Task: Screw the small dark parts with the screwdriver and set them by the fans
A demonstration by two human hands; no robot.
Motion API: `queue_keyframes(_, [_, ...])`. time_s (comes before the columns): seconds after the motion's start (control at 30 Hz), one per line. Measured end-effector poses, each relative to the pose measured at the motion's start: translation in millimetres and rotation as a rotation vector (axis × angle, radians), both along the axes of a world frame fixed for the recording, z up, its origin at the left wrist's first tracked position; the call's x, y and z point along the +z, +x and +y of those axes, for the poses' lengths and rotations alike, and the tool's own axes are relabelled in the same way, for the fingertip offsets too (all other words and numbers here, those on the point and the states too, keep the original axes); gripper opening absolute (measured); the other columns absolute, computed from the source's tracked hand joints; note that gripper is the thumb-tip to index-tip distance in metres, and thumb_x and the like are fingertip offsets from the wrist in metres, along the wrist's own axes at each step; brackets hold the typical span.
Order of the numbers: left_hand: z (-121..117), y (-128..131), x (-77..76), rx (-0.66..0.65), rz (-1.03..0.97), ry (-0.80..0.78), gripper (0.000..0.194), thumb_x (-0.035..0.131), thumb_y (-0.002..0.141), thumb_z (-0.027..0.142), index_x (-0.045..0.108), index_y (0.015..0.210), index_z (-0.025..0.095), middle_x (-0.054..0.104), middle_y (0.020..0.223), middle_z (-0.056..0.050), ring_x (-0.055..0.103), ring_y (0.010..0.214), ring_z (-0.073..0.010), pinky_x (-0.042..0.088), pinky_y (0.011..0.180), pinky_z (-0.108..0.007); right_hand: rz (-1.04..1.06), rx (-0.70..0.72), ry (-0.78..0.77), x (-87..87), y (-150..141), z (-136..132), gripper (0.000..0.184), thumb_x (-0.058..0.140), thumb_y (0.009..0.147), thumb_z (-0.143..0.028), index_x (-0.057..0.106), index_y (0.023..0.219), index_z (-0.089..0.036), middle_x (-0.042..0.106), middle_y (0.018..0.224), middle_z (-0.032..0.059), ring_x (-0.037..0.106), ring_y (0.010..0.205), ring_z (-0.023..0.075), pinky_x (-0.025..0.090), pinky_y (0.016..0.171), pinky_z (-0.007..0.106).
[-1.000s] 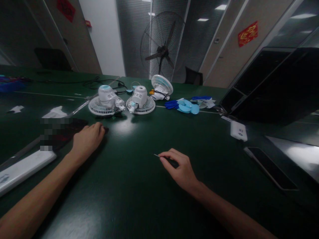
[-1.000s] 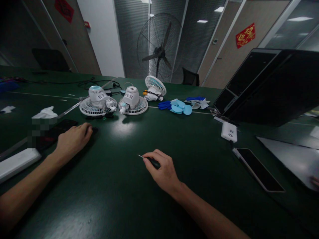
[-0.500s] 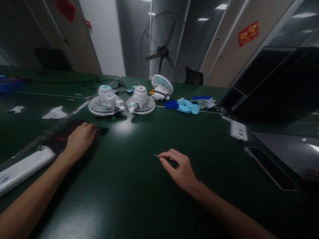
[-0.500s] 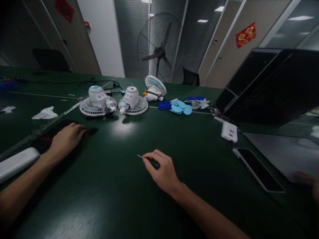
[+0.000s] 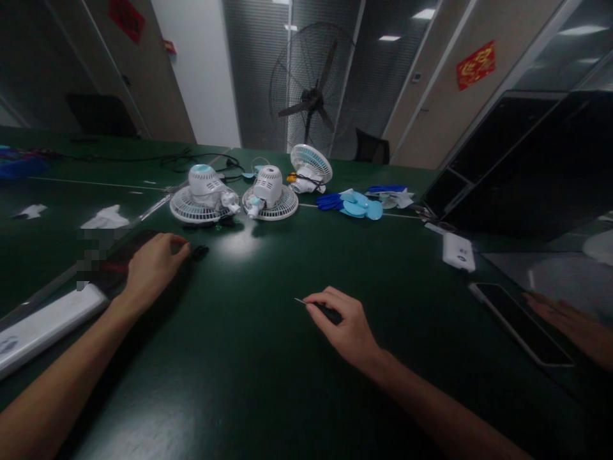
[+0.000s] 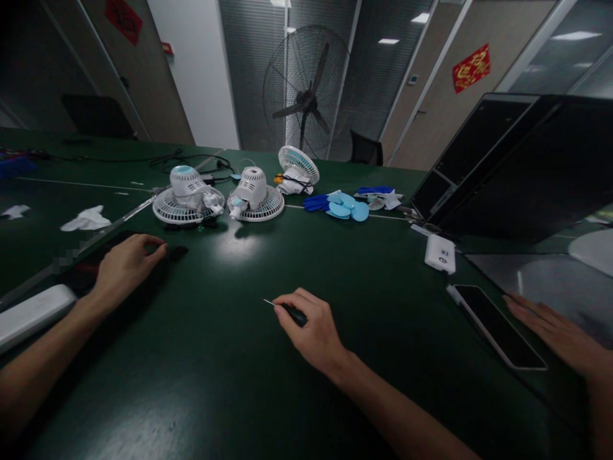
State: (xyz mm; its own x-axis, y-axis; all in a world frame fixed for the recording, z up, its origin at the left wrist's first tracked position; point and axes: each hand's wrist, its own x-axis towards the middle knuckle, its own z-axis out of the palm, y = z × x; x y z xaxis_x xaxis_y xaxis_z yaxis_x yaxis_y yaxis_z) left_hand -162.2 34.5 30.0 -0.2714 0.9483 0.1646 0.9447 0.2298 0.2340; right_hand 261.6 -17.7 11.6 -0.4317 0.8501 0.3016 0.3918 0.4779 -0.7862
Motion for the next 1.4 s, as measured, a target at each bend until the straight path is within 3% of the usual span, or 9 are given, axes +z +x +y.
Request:
queue_keyframes(0.3, [1.6,22.7,-9.3,-0.002,-0.082,0.007,0.043,0.053,0.099,0.054,0.07,0.119,0.019,0.074,0.123,-0.011,0.07,0.104,-0.029,0.049,0.077,-0.032,-0.007,-0.008,0.004,1.6,-1.2,0.1,0.016,0.062,0.102,-0.023,0.076,0.111,-0.022,0.071,0.099,0.0045,0.068,0.086,0.0186,0.056,0.074,0.033])
queue_keyframes(1.0, [-3.0,27.7,-2.2,0.017,-0.08,0.005,0.049,0.05,0.1,0.061,0.068,0.116,0.019,0.074,0.116,-0.01,0.069,0.098,-0.0289,0.045,0.071,-0.031,0.002,0.006,-0.015,0.3,-0.4,0.4,0.016,0.062,0.103,-0.023,0.075,0.112,-0.022,0.071,0.1,0.0046,0.067,0.086,0.0187,0.055,0.075,0.034])
queue_keyframes(1.4, [5.7,18.6,-22.2,-0.033,-0.071,0.044,0.045,0.055,0.096,0.058,0.067,0.116,0.02,0.075,0.115,-0.011,0.07,0.098,-0.0289,0.046,0.071,-0.033,0.0,0.008,0.002,0.8,-0.7,1.2,0.015,0.063,0.103,-0.022,0.076,0.111,-0.021,0.071,0.099,0.0042,0.067,0.086,0.0182,0.053,0.074,0.033])
